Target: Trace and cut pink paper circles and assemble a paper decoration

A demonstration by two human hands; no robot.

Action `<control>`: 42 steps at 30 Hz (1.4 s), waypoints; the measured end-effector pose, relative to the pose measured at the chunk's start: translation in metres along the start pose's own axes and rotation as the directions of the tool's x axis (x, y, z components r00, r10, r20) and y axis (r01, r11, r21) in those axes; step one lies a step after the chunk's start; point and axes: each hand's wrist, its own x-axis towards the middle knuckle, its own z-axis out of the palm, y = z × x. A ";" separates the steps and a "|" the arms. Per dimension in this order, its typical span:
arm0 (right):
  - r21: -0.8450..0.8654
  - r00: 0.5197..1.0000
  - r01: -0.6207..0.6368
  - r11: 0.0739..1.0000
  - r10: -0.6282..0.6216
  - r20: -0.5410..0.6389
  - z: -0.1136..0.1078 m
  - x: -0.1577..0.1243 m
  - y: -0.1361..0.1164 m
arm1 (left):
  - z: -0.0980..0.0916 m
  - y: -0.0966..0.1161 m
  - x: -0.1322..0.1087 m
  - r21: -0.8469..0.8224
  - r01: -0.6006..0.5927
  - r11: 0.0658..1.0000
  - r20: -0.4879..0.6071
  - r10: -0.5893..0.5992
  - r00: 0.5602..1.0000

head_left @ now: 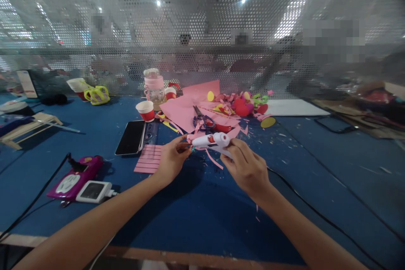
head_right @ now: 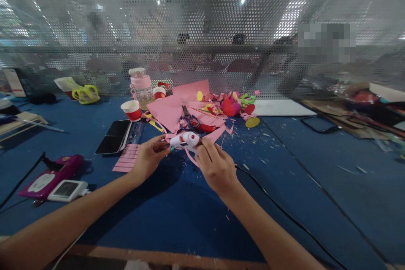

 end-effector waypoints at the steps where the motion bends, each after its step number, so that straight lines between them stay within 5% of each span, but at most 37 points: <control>1: -0.010 1.000 -0.002 1.000 0.002 -0.004 0.000 0.000 0.000 | 0.000 0.000 0.000 0.001 -0.002 1.000 0.001 0.002 1.000; 8: -0.079 0.997 -0.072 0.994 0.071 -0.019 0.000 -0.001 0.001 | 0.000 -0.003 0.002 -0.069 0.020 0.997 0.009 -0.019 1.000; 13: -0.055 0.933 -0.352 0.934 0.355 0.061 0.006 -0.002 0.018 | -0.001 -0.003 0.004 -0.076 0.066 0.995 -0.001 -0.066 0.998; 15: -0.102 0.841 -0.510 0.854 0.520 0.148 0.008 -0.003 0.031 | -0.001 -0.001 0.004 -0.080 0.082 0.993 0.019 -0.081 0.997; 19: -0.337 0.548 -0.709 0.619 0.785 0.289 0.007 -0.008 0.068 | -0.001 0.002 0.004 -0.150 0.100 0.984 0.031 -0.096 0.995; 26: -0.682 0.122 -0.575 0.453 0.871 0.475 0.011 -0.036 0.121 | 0.001 0.006 0.004 -0.318 0.152 0.936 0.071 -0.136 0.988; 29: -0.704 0.035 -0.616 0.353 0.905 0.423 0.018 -0.050 0.129 | 0.001 0.006 0.004 -0.367 0.167 0.915 0.074 -0.151 0.986; 31: -0.654 0.044 -0.713 0.251 0.948 0.316 0.022 -0.058 0.132 | 0.001 0.006 0.004 -0.384 0.182 0.905 0.100 -0.155 0.983; 33: -0.550 0.102 -0.808 0.208 0.971 0.218 0.024 -0.062 0.132 | 0.000 0.006 0.004 -0.378 0.212 0.901 0.138 -0.172 0.975; 35: -0.446 0.240 -0.847 0.290 0.957 0.165 0.026 -0.059 0.125 | 0.000 0.006 0.003 -0.353 0.236 0.905 0.167 -0.187 0.968; 39: -0.113 0.615 -0.771 0.627 0.779 0.120 0.026 -0.031 0.083 | 0.001 0.007 0.002 -0.339 0.192 0.921 0.211 -0.125 0.970; 42: 0.290 0.724 -0.689 0.665 0.603 0.336 0.024 -0.003 0.038 | 0.001 0.007 0.000 -0.364 0.154 0.919 0.226 -0.073 0.971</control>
